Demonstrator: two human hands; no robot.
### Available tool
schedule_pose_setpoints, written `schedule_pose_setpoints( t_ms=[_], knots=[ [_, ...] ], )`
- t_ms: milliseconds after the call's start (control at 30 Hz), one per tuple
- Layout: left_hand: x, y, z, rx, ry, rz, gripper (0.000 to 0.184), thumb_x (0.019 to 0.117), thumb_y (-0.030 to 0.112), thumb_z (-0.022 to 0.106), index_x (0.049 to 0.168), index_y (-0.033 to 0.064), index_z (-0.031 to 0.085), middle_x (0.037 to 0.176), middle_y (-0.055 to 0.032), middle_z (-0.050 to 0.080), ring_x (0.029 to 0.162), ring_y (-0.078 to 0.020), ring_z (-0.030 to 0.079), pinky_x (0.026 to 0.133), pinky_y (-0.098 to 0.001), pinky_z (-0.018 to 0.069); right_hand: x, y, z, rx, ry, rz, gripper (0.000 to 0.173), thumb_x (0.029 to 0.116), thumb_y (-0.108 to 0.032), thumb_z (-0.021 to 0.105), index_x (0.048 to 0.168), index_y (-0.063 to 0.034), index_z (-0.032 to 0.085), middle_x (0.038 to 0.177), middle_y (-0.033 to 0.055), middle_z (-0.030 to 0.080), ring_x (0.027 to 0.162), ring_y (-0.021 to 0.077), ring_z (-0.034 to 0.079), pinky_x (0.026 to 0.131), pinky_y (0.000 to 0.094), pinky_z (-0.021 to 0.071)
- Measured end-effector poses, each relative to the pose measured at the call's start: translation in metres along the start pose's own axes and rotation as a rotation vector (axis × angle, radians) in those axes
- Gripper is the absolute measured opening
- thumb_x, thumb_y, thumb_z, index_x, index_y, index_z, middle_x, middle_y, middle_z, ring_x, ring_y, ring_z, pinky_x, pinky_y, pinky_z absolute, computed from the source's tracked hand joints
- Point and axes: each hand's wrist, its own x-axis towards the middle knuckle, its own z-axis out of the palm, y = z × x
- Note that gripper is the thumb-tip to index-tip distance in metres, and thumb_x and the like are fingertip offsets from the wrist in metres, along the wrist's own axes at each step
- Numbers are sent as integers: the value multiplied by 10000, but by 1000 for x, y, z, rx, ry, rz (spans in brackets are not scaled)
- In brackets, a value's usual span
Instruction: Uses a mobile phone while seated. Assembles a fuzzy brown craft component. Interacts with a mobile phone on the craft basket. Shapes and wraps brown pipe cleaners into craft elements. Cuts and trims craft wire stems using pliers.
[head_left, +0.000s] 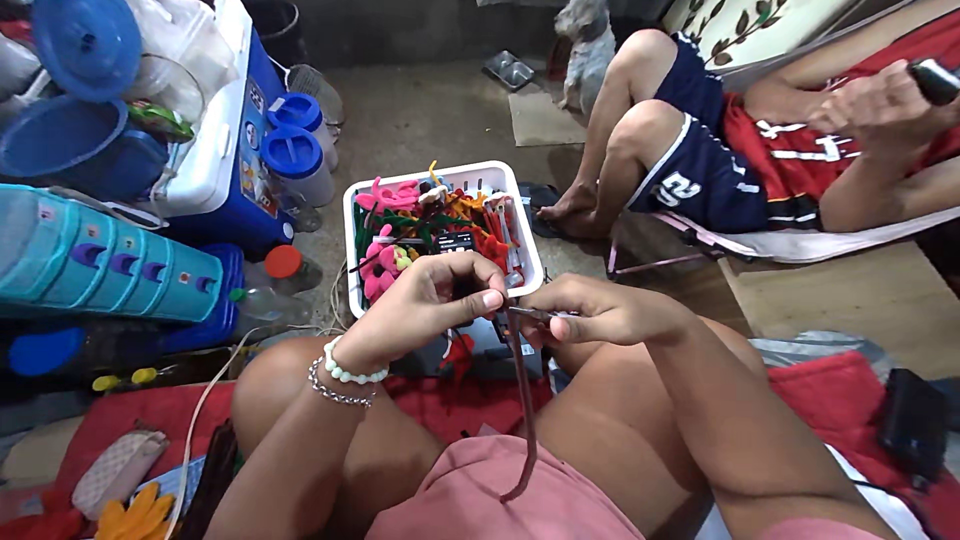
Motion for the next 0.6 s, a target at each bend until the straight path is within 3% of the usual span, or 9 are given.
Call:
schedule_pose_setpoints(
  t_ms=[167, 367, 600],
  knots=[
    [0, 1, -1, -61, -38, -38, 63, 976, 77, 649, 975, 92, 710, 920, 31, 698, 873, -57, 666, 814, -233, 572, 1, 1, 0, 54, -24, -19, 525, 1118, -419, 354, 1005, 10, 635, 846, -29, 630, 762, -39, 569, 686, 146, 483],
    [-1, -2, -4, -148, -20, -84, 83, 964, 82, 649, 972, 90, 731, 907, -3, 714, 845, -75, 671, 786, -241, 572, 0, -1, 0, 14, 1, -4, 530, 1110, -442, 375, 1002, 5, 638, 848, -26, 636, 772, -27, 592, 700, 160, 508],
    [0, 0, -6, -133, -72, -91, 97, 952, 55, 661, 932, 85, 751, 919, 4, 735, 853, -68, 692, 792, -231, 589, 0, -2, 2, 92, -26, 49, 445, 1111, -369, 405, 977, -13, 637, 808, -41, 635, 737, -18, 609, 679, 171, 524]
  ],
)
